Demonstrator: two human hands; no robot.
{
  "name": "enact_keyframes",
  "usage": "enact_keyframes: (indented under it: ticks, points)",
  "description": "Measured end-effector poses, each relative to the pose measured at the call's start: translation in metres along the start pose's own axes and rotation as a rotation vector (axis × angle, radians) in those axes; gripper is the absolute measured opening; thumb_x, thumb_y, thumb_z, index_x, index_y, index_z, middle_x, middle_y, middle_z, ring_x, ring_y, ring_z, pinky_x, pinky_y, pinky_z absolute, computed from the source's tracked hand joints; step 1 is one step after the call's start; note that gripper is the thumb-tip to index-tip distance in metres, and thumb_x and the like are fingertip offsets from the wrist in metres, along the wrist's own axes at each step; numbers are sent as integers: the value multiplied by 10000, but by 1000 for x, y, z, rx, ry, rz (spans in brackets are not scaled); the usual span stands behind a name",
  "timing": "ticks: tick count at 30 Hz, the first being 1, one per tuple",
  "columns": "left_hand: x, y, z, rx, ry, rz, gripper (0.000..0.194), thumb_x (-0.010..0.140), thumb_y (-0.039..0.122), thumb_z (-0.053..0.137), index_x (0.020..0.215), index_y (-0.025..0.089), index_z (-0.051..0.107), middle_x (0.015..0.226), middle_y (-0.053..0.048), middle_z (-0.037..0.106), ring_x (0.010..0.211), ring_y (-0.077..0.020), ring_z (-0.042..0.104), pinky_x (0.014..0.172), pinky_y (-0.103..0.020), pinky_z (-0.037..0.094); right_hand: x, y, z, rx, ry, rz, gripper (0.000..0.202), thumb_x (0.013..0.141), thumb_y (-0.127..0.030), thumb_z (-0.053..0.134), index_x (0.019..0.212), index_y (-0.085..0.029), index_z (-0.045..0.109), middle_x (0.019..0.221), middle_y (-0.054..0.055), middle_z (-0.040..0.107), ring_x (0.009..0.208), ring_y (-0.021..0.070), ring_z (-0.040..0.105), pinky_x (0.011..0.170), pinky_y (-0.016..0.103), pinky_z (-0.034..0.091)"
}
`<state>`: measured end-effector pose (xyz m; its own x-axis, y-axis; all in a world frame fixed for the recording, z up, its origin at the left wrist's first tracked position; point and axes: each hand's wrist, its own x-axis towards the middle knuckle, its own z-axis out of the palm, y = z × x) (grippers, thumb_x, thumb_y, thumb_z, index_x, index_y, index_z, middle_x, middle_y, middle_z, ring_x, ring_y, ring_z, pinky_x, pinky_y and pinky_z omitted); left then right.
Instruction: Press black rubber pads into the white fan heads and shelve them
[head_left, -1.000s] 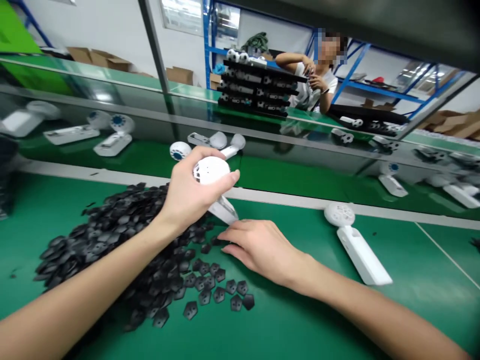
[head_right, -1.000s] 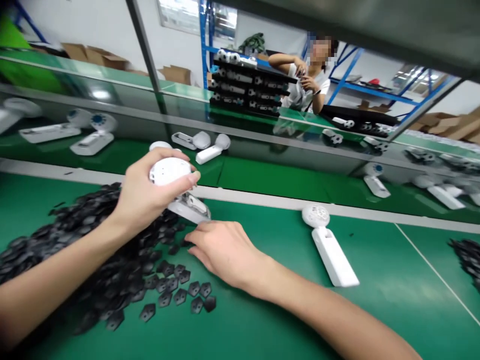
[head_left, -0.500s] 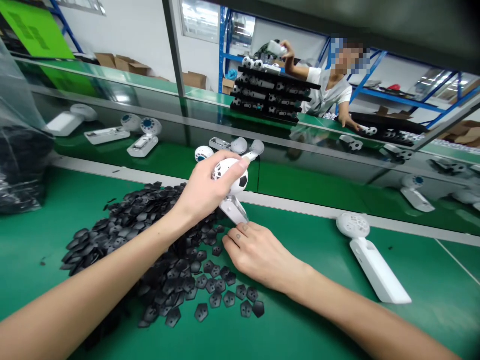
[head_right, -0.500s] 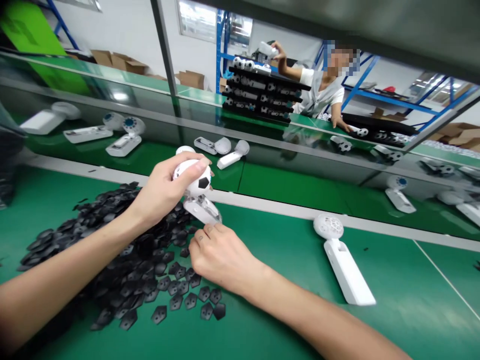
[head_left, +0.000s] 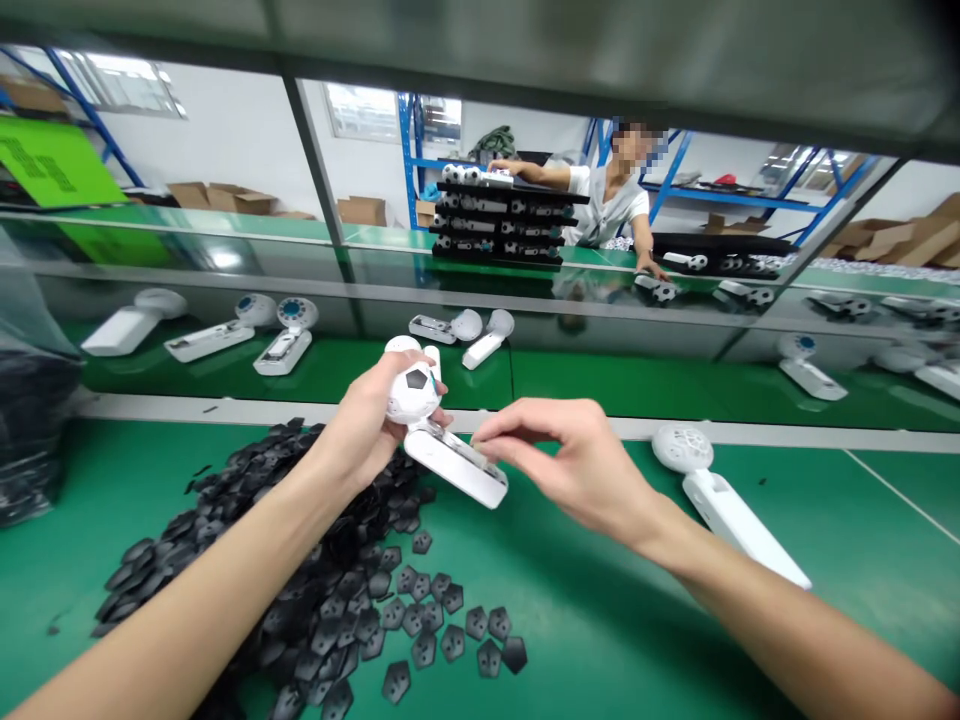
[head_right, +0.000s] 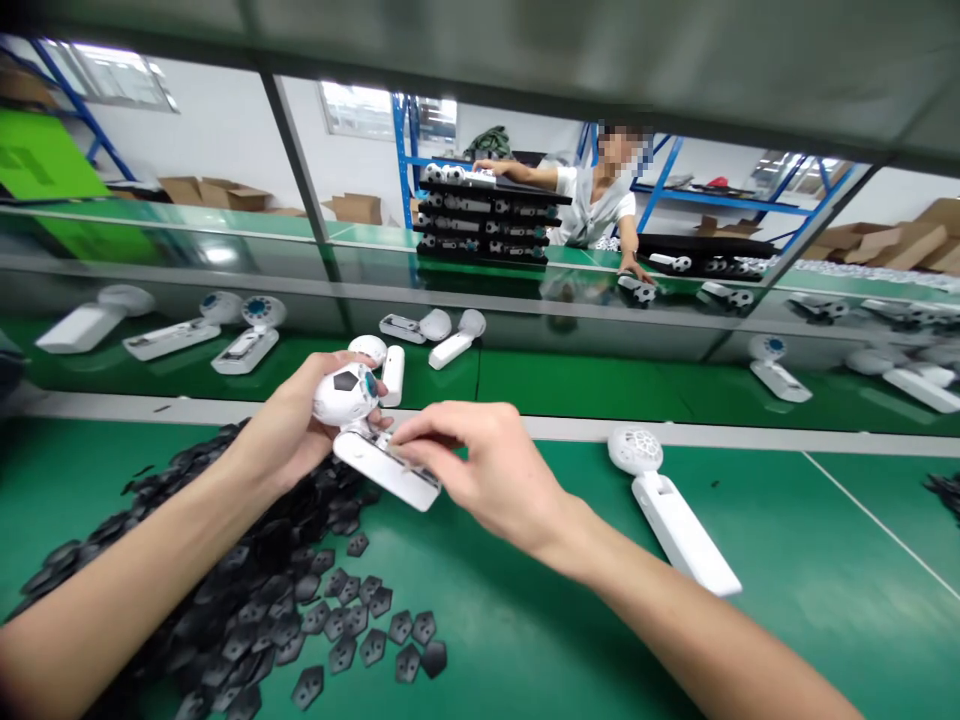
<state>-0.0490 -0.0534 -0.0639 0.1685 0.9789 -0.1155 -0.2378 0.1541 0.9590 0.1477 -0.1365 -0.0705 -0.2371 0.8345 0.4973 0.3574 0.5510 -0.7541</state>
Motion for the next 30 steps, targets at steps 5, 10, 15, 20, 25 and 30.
enact_keyframes:
  ticks: [5, 10, 15, 20, 25, 30]
  points:
    - [-10, -5, 10, -112, -30, -142, 223, 759, 343, 765, 876, 169, 689, 731, -54, 697, 521, -195, 655, 500, -292, 582, 5, 0, 2, 368, 142, 195, 100, 890, -281, 838, 841, -217, 779, 904, 34, 819, 882, 226, 796, 798, 358, 654]
    - [-20, -14, 21, -213, -39, -247, 145, 838, 308, 705, 873, 169, 684, 686, -35, 666, 509, -178, 619, 565, -335, 626, 6, 6, 12, 396, 225, 199, 220, 797, -395, 918, 761, -219, 790, 889, 35, 773, 754, 180, 733, 639, 297, 596]
    - [-25, -16, 25, -264, 15, -262, 130, 855, 293, 711, 815, 179, 664, 667, -5, 635, 513, -140, 590, 440, -219, 491, 3, 9, 16, 363, 130, 300, 177, 845, -362, 862, 811, -205, 789, 824, 29, 787, 760, 192, 726, 716, 331, 584]
    - [-28, -17, 26, -255, 1, -254, 168, 817, 275, 737, 727, 180, 631, 657, 18, 602, 506, -126, 560, 451, -231, 505, 1, 12, 20, 288, 93, 309, 171, 907, -352, 804, 844, -196, 774, 847, 31, 792, 771, 190, 727, 677, 308, 559]
    - [-32, -17, 28, -222, 33, -249, 136, 817, 265, 711, 752, 183, 625, 680, 8, 611, 536, -136, 555, 475, -242, 508, -1, 11, 24, 296, 96, 293, 160, 931, -335, 789, 856, -195, 770, 848, 20, 795, 762, 170, 727, 692, 287, 540]
    - [-35, -15, 29, -120, 55, -201, 163, 789, 329, 721, 798, 189, 639, 694, 3, 576, 577, -147, 541, 458, -221, 427, -3, 12, 25, 299, 95, 305, 121, 875, -285, 838, 814, -195, 785, 828, 14, 804, 738, 163, 714, 683, 276, 528]
